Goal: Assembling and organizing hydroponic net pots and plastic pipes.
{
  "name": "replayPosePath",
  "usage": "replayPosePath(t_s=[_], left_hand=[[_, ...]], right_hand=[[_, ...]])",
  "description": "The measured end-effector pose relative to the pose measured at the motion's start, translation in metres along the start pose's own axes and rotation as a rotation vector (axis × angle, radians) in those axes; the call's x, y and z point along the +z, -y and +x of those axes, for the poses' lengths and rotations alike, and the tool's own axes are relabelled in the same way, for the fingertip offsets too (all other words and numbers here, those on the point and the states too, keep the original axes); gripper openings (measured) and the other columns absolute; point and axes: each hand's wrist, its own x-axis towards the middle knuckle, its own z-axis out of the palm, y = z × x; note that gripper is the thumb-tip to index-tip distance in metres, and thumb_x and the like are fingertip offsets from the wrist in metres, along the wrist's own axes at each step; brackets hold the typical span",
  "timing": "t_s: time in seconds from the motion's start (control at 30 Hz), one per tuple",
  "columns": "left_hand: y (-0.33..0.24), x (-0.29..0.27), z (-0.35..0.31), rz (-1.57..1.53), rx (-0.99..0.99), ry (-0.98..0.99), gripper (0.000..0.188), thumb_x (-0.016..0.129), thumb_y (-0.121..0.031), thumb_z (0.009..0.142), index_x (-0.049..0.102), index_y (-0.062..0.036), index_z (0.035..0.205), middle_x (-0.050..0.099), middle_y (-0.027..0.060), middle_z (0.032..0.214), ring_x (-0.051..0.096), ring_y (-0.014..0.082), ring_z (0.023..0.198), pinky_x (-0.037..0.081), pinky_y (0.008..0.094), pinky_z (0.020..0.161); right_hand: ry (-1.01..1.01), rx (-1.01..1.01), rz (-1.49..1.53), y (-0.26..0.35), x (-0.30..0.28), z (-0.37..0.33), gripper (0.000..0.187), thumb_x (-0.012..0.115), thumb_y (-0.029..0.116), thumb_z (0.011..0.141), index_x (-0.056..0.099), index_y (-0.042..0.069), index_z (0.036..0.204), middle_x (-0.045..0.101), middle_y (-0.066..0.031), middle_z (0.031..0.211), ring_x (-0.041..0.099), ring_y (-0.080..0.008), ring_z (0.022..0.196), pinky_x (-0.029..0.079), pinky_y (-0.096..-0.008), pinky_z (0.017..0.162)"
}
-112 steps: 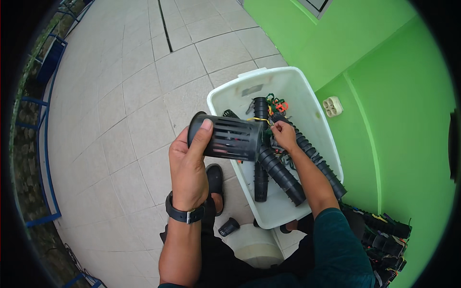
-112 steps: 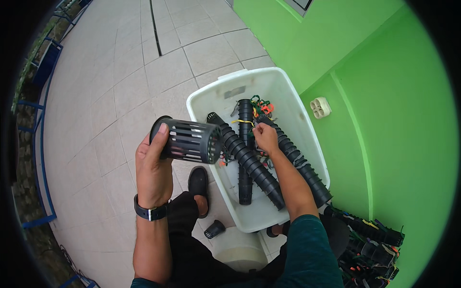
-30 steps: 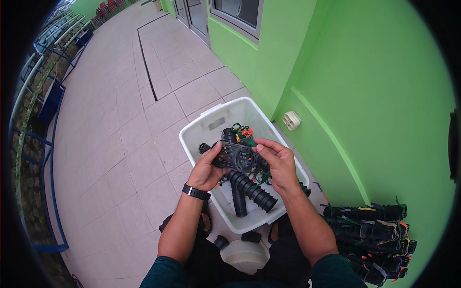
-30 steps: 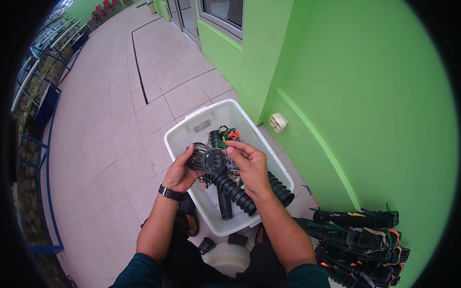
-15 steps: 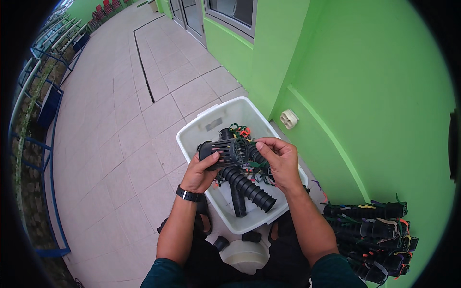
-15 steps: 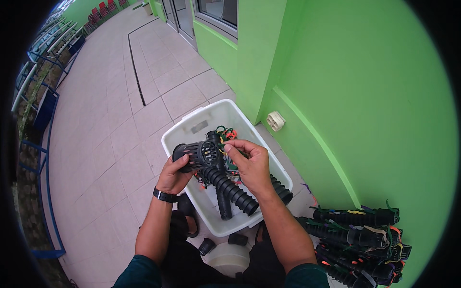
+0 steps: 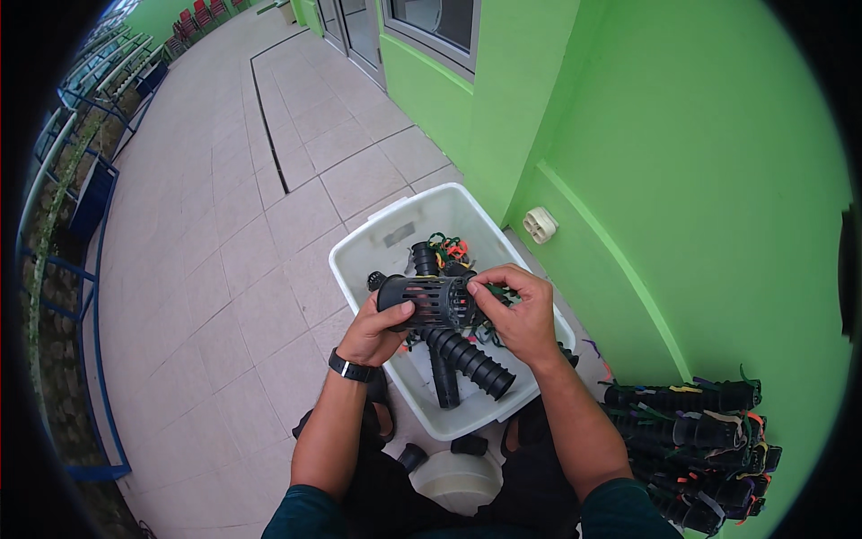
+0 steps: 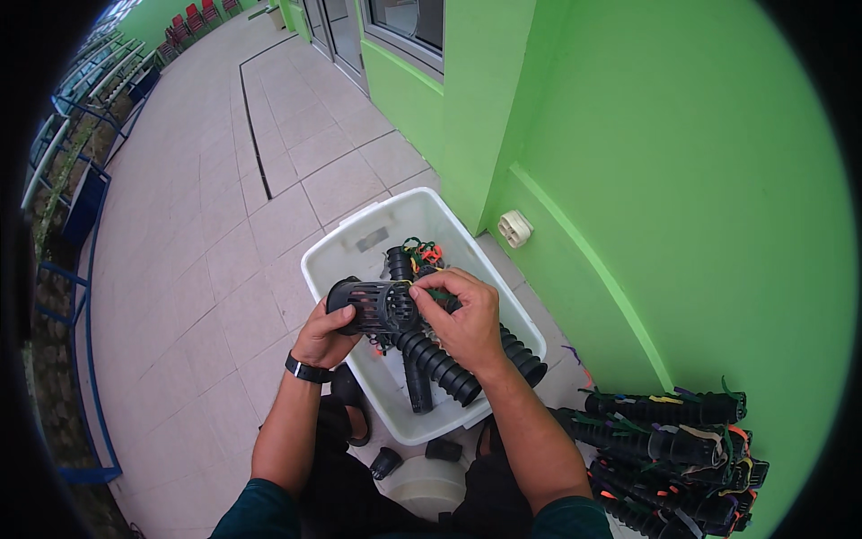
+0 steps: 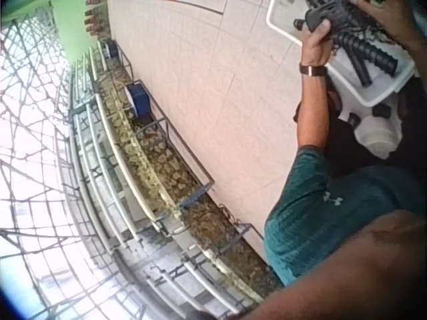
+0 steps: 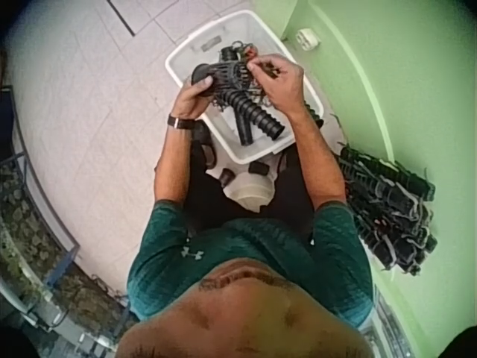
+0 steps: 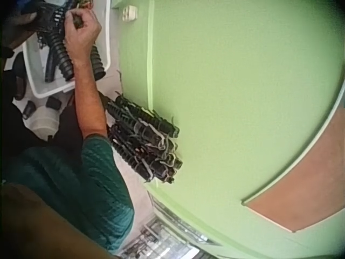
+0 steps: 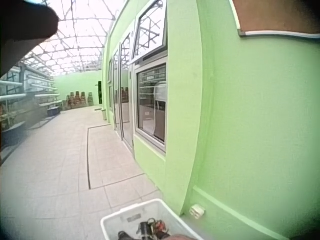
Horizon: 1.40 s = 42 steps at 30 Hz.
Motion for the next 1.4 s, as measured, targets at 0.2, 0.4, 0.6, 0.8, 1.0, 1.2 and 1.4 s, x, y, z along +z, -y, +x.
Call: replayPosePath(t_s=[0.2, 0.4, 0.6, 0.8, 1.0, 1.2, 1.4], left_hand=[[-0.002, 0.004, -0.001, 0.056, -0.011, 0.015, 0.043, 0.068, -0.014, 0.09, 0.055, 0.003, 0.126, 0.065, 0.013, 0.12, 0.062, 0.0223, 0.111, 0.047, 0.0379, 0.099], [-0.001, 0.005, 0.0, 0.083, -0.021, 0.02, 0.045, 0.069, -0.017, 0.09, 0.055, 0.004, 0.127, 0.064, 0.0135, 0.121, 0.062, 0.0215, 0.111, 0.046, 0.0366, 0.1], [-0.001, 0.01, 0.001, 0.088, -0.015, 0.051, 0.045, 0.069, -0.017, 0.09, 0.055, 0.0042, 0.127, 0.064, 0.0135, 0.121, 0.062, 0.0215, 0.112, 0.045, 0.0367, 0.101], [-0.003, 0.006, 0.001, 0.074, -0.031, 0.043, 0.047, 0.069, -0.014, 0.089, 0.054, 0.0034, 0.129, 0.064, 0.013, 0.123, 0.06, 0.0212, 0.115, 0.044, 0.0365, 0.103], [-0.002, 0.0, -0.003, 0.164, -0.044, 0.083, 0.062, 0.075, -0.012, 0.08, 0.047, 0.0018, 0.133, 0.061, 0.014, 0.126, 0.059, 0.0257, 0.116, 0.042, 0.0428, 0.104], [-0.002, -0.004, -0.007, 0.003, -0.043, 0.16, 0.056, 0.074, -0.008, 0.079, 0.053, 0.0036, 0.13, 0.064, 0.0128, 0.121, 0.061, 0.0244, 0.112, 0.047, 0.0389, 0.099], [-0.004, -0.013, -0.007, 0.007, -0.049, 0.076, 0.068, 0.074, -0.014, 0.078, 0.044, 0.003, 0.137, 0.059, 0.0165, 0.13, 0.057, 0.0291, 0.12, 0.042, 0.0472, 0.106]], right_hand=[[0.041, 0.021, 0.087, 0.005, -0.004, 0.001, 0.01, 0.071, 0.002, 0.083, 0.071, -0.004, 0.092, 0.068, -0.0093, 0.08, 0.064, -0.0133, 0.073, 0.049, -0.0261, 0.065], [-0.05, -0.084, -0.046, 0.004, 0.001, -0.001, 0.011, 0.072, 0.003, 0.084, 0.072, -0.004, 0.092, 0.069, -0.008, 0.079, 0.064, -0.0121, 0.071, 0.049, -0.0243, 0.064], [-0.023, 0.341, 0.418, -0.002, 0.002, -0.001, 0.011, 0.071, 0.002, 0.086, 0.072, -0.005, 0.094, 0.068, -0.0065, 0.087, 0.063, -0.0093, 0.078, 0.05, -0.0227, 0.067], [-0.084, 0.124, 0.225, -0.004, 0.015, -0.006, 0.012, 0.072, 0.0, 0.084, 0.071, -0.005, 0.096, 0.067, -0.0059, 0.092, 0.062, -0.0088, 0.08, 0.05, -0.0223, 0.072], [-0.028, 0.232, 0.372, -0.005, 0.017, -0.005, 0.026, 0.074, -0.002, 0.081, 0.066, -0.002, 0.106, 0.063, -0.0033, 0.092, 0.059, -0.0088, 0.084, 0.049, -0.0238, 0.077], [0.234, 0.391, 0.666, 0.001, 0.011, 0.001, 0.046, 0.078, 0.001, 0.077, 0.058, 0.004, 0.119, 0.058, -0.0012, 0.096, 0.054, -0.0089, 0.091, 0.048, -0.0252, 0.082], [0.021, -0.006, 0.328, -0.003, 0.014, 0.002, 0.037, 0.081, 0.007, 0.073, 0.065, 0.005, 0.107, 0.059, -0.0055, 0.101, 0.055, -0.0196, 0.101, 0.044, -0.0349, 0.094]])
